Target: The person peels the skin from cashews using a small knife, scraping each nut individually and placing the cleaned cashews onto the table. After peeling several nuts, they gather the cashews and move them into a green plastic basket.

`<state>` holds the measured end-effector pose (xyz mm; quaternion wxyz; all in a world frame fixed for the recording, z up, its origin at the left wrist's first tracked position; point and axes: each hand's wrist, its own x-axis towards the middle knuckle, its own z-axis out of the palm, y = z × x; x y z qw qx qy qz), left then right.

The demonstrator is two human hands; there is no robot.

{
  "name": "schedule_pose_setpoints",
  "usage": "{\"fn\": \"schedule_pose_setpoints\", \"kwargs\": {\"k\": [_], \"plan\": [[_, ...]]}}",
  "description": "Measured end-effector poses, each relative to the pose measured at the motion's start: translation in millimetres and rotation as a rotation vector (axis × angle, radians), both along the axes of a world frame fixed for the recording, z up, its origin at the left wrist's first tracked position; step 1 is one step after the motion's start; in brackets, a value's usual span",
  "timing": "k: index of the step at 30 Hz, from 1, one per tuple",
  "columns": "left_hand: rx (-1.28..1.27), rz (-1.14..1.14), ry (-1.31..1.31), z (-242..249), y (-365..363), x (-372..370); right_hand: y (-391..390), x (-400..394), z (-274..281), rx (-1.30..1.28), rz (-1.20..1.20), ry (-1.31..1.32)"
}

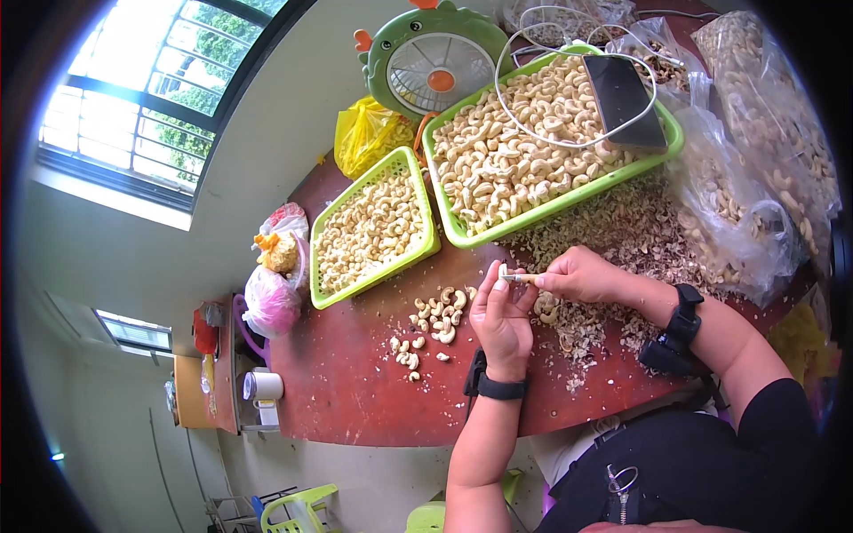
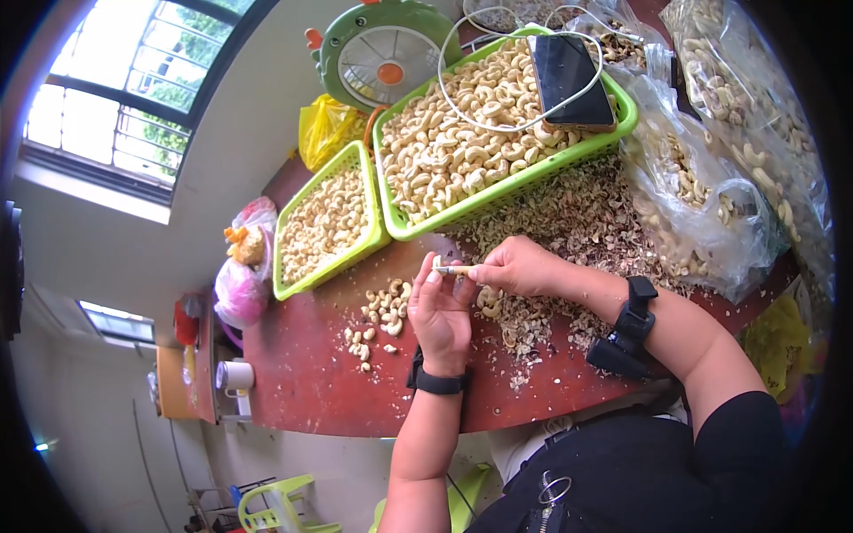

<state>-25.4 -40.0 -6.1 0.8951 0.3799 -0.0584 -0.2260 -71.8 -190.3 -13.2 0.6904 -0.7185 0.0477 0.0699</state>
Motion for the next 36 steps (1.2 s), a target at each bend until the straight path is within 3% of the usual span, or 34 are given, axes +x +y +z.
{"fn": "schedule_pose_setpoints", "kwargs": {"k": [36], "plan": [[0.013,-0.032,-0.019,-1.9,0.7,-1.3,-2.2,-1.1,4.1,-0.014,-0.001,-0.030]]}}
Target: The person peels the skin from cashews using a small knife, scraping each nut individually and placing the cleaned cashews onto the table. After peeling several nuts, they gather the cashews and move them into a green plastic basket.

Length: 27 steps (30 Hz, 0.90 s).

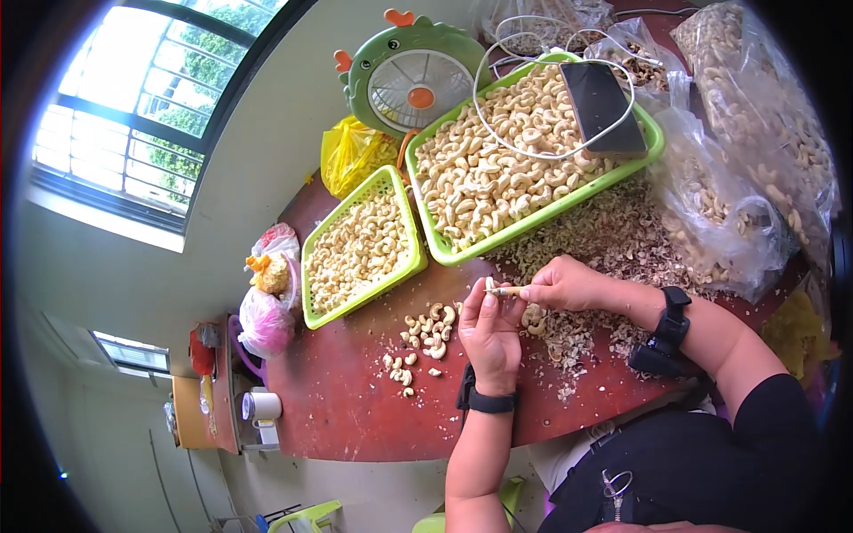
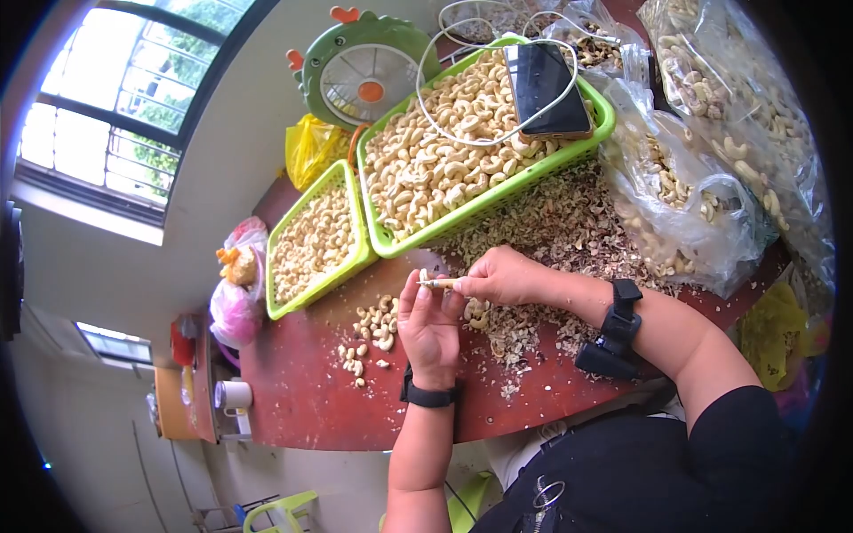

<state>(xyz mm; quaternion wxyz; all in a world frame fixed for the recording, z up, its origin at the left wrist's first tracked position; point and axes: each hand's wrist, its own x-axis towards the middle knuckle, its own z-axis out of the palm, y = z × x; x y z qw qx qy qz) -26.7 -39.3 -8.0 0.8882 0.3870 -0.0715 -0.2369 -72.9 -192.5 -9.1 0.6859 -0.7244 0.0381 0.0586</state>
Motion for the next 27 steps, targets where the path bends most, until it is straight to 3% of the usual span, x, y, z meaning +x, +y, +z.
{"fn": "schedule_pose_setpoints", "kwargs": {"k": [14,27], "plan": [[-0.007,0.014,-0.072,-2.9,1.4,0.1,-2.2,1.1,0.3,-0.039,0.016,0.026],[-0.015,0.001,-0.117,-0.2,-4.0,-2.3,-4.7,3.0,-2.9,0.096,-0.017,0.028]]}}
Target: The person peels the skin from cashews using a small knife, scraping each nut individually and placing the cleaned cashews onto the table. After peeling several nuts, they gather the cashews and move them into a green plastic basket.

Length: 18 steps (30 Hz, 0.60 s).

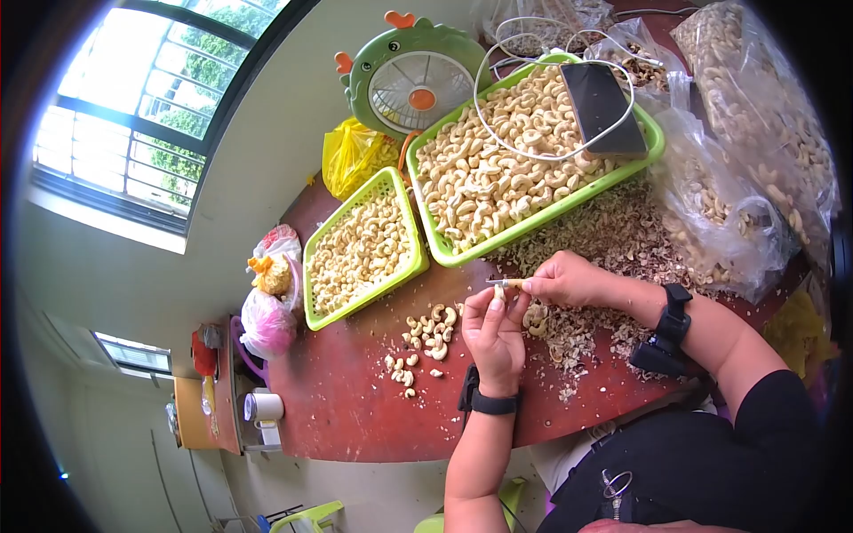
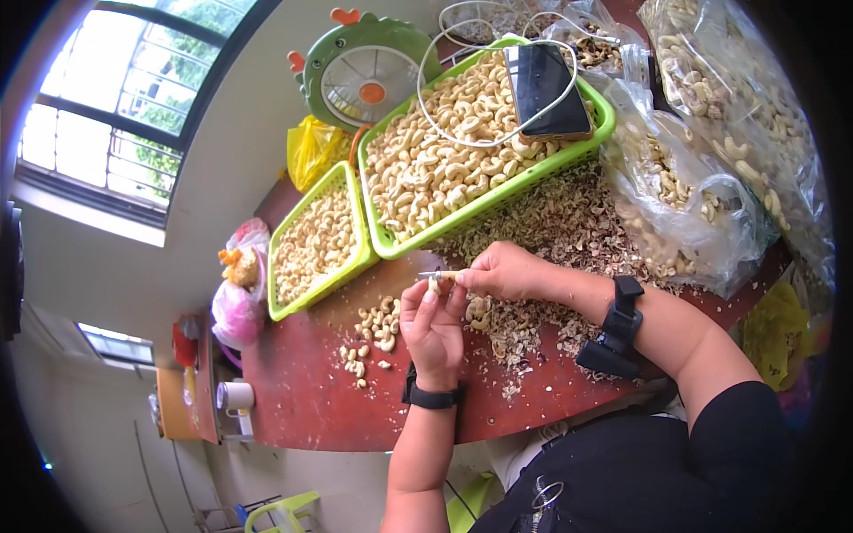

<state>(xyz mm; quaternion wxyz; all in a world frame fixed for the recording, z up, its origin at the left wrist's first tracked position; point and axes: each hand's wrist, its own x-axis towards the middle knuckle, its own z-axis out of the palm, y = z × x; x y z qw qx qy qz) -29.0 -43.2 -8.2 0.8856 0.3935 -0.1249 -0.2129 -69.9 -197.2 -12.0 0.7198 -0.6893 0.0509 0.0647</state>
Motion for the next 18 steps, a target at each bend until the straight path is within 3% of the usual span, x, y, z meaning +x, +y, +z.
{"fn": "schedule_pose_setpoints", "kwargs": {"k": [18], "plan": [[0.176,0.066,0.167,-4,12,17,5,-1,7,-0.006,-0.004,0.038]]}}
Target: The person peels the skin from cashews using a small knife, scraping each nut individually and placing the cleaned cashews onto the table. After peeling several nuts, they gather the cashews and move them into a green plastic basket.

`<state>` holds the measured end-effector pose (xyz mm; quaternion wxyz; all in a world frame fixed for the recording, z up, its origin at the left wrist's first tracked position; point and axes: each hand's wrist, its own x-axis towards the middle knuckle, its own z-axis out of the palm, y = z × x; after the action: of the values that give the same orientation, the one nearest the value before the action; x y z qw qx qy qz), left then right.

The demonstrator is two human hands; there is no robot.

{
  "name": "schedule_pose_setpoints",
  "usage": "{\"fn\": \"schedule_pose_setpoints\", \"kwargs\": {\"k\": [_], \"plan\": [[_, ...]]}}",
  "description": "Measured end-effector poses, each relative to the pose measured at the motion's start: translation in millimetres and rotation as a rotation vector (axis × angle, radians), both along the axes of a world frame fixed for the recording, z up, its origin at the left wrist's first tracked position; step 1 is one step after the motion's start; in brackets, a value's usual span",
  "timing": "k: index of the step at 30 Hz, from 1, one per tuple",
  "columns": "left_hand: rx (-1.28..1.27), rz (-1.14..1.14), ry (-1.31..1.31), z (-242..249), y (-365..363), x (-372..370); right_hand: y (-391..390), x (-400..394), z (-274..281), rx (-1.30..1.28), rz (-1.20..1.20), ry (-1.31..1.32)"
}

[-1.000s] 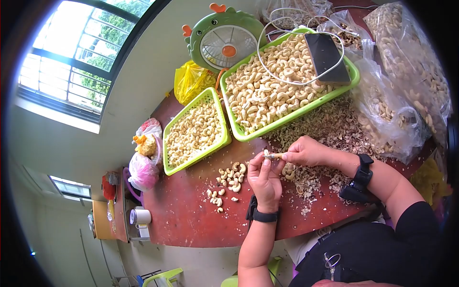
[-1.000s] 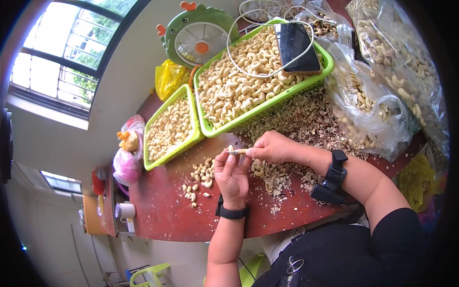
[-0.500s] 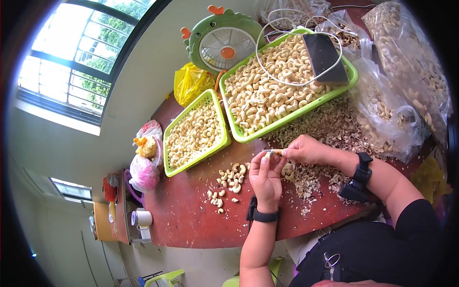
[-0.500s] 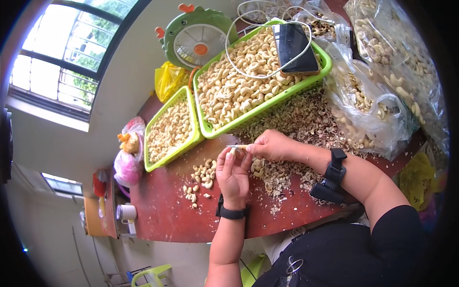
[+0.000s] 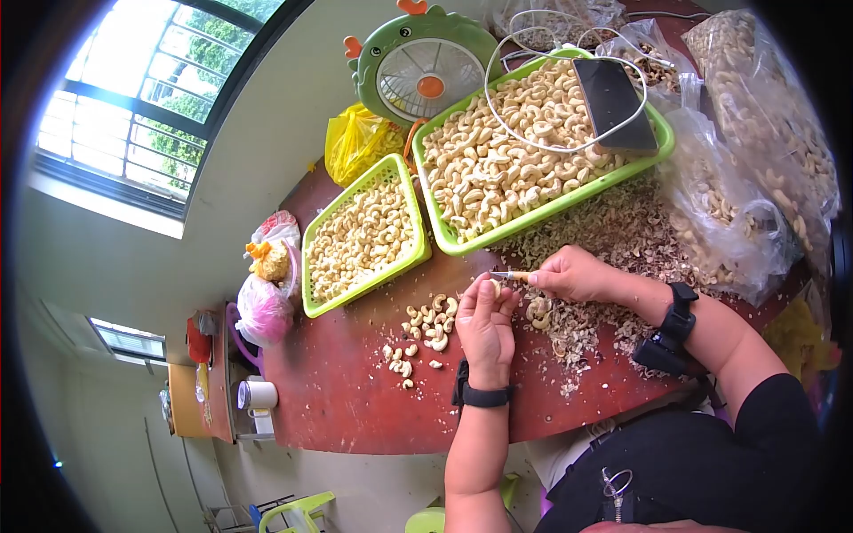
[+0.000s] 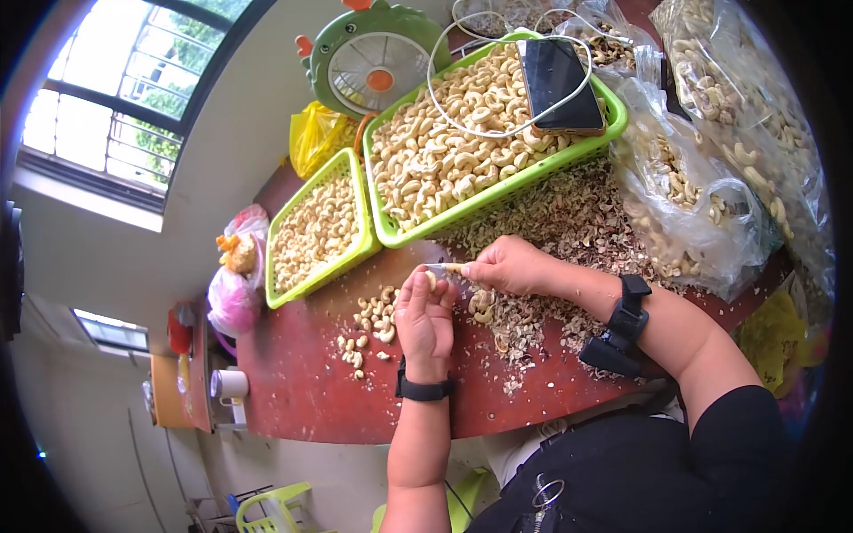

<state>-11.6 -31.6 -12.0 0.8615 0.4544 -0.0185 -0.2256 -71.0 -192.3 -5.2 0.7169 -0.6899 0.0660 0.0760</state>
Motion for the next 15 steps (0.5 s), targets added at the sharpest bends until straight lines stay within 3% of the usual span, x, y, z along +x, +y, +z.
{"fn": "schedule_pose_setpoints", "kwargs": {"k": [15], "plan": [[-0.165,-0.113,-0.049,4.5,-0.7,-3.9,2.5,-2.5,1.2,-0.009,0.038,-0.025]]}}
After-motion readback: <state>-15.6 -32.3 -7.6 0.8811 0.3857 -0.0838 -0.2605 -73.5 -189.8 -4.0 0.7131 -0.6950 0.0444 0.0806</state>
